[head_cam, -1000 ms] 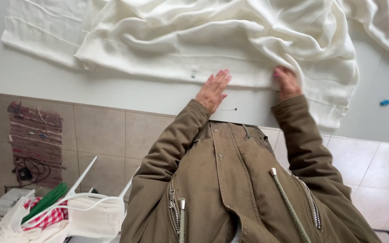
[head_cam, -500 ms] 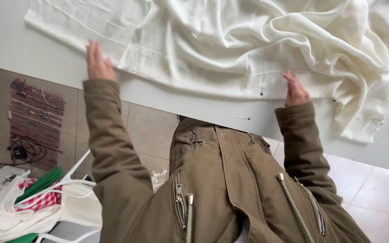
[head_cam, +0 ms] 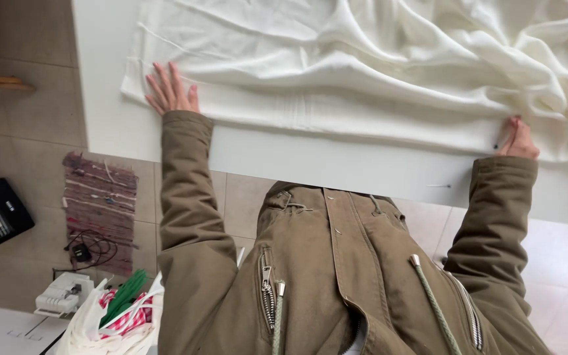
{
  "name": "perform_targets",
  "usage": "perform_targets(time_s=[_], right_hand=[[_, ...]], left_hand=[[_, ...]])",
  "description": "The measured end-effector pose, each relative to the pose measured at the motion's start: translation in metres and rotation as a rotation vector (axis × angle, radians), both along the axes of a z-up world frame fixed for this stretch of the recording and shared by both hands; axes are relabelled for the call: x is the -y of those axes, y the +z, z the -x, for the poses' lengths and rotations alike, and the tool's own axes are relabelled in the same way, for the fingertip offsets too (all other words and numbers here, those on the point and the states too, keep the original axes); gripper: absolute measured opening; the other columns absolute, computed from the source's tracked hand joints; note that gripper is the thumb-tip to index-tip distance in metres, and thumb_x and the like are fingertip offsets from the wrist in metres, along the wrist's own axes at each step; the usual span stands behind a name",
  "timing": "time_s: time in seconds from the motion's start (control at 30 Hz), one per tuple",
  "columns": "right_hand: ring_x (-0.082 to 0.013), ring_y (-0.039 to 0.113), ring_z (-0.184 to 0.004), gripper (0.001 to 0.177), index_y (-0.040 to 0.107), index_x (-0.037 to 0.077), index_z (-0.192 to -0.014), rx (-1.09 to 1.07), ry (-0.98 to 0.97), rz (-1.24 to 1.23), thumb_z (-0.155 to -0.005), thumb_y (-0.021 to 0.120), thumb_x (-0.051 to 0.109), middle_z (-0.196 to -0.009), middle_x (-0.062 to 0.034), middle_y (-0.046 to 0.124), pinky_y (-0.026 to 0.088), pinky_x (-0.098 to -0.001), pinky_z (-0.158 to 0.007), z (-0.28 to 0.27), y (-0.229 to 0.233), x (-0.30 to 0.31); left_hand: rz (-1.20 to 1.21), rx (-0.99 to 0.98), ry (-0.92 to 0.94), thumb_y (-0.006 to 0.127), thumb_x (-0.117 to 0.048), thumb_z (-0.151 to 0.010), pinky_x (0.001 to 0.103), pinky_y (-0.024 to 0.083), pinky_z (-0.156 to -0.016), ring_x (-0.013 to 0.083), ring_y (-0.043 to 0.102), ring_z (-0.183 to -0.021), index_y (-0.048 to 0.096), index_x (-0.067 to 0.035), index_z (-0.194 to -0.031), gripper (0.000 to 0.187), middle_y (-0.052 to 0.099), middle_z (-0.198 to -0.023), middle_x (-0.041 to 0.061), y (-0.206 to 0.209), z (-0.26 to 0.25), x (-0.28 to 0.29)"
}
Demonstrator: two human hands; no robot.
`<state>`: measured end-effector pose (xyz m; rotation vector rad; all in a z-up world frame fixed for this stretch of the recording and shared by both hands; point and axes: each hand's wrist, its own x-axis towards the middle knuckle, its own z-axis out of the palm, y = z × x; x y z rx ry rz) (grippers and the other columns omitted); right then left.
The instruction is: Measuring and cutting a length of white fabric on a cutting table using a wooden ruler and scissors.
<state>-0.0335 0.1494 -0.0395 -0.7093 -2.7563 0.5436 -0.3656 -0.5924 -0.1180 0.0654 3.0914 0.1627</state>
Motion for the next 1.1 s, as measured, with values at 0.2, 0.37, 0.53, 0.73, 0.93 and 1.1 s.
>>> perform_targets(time_s=[0.2, 0.37, 0.53, 0.73, 0.93, 1.1], right_hand=[[-0.0383, 0.072, -0.11, 0.027, 0.071, -0.001, -0.128, 0.007, 0.003, -0.023, -0.115, 0.048, 0.005, -0.118, -0.0241, 0.075, 0.057, -0.043, -0.092, 0.017, -0.003, 0.024], [-0.0366, 0.072, -0.112, 0.027, 0.069, -0.003, -0.125, 0.021, -0.094, -0.065, -0.113, 0.046, 0.004, -0.119, -0.0236, 0.075, 0.057, -0.0418, -0.094, 0.008, 0.008, 0.019], [-0.0362, 0.072, -0.12, 0.022, 0.077, -0.003, -0.118, -0.334, -0.294, 0.501, -0.114, 0.057, 0.006, -0.124, -0.0244, 0.075, 0.054, -0.0406, -0.105, 0.023, -0.097, -0.036], [-0.0424, 0.067, -0.125, 0.03, 0.069, -0.002, -0.121, -0.07, 0.079, -0.131, -0.104, 0.045, -0.007, -0.128, -0.0278, 0.07, 0.045, -0.0515, -0.118, 0.056, -0.043, 0.041], [-0.0449, 0.065, -0.112, 0.034, 0.066, -0.002, -0.126, 0.058, 0.032, -0.013, -0.098, 0.047, -0.003, -0.122, -0.0272, 0.069, 0.052, -0.0476, -0.098, 0.087, 0.049, 0.117], [-0.0376, 0.07, -0.119, 0.03, 0.062, -0.001, -0.135, -0.108, -0.047, -0.047, -0.111, 0.044, 0.001, -0.125, -0.0212, 0.072, 0.056, -0.0397, -0.099, 0.031, 0.093, 0.082]], left_hand=[[0.052, -0.029, -0.01, 0.057, -0.047, -0.109, 0.074, 0.009, -0.119, 0.0366, 0.004, -0.157, 0.01, -0.027, -0.168, 0.078, 0.0, -0.172, 0.009, 0.02, -0.028, -0.012], [-0.191, -0.005, -0.034, 0.061, -0.035, -0.107, 0.068, 0.013, -0.133, 0.0307, 0.008, -0.168, 0.008, -0.026, -0.173, 0.086, 0.001, -0.18, 0.004, 0.001, 0.015, 0.06], [-0.126, 0.309, -0.274, 0.058, -0.047, -0.107, 0.062, 0.013, -0.13, 0.0341, 0.001, -0.164, 0.009, -0.025, -0.172, 0.085, -0.002, -0.178, 0.008, 0.045, 0.062, 0.046], [0.167, 0.275, -0.191, 0.035, -0.071, -0.115, 0.073, 0.007, -0.129, 0.0332, -0.003, -0.166, 0.003, -0.02, -0.176, 0.086, -0.007, -0.178, 0.013, 0.055, 0.076, 0.07], [0.182, 0.255, -0.049, 0.042, -0.061, -0.115, 0.075, 0.002, -0.128, 0.031, -0.001, -0.168, 0.006, -0.022, -0.177, 0.082, -0.001, -0.182, 0.012, 0.058, 0.105, 0.116], [0.009, 0.185, -0.173, 0.05, -0.039, -0.114, 0.072, -0.001, -0.129, 0.0377, -0.004, -0.167, 0.009, -0.009, -0.173, 0.077, -0.003, -0.177, 0.019, 0.097, 0.051, 0.062]])
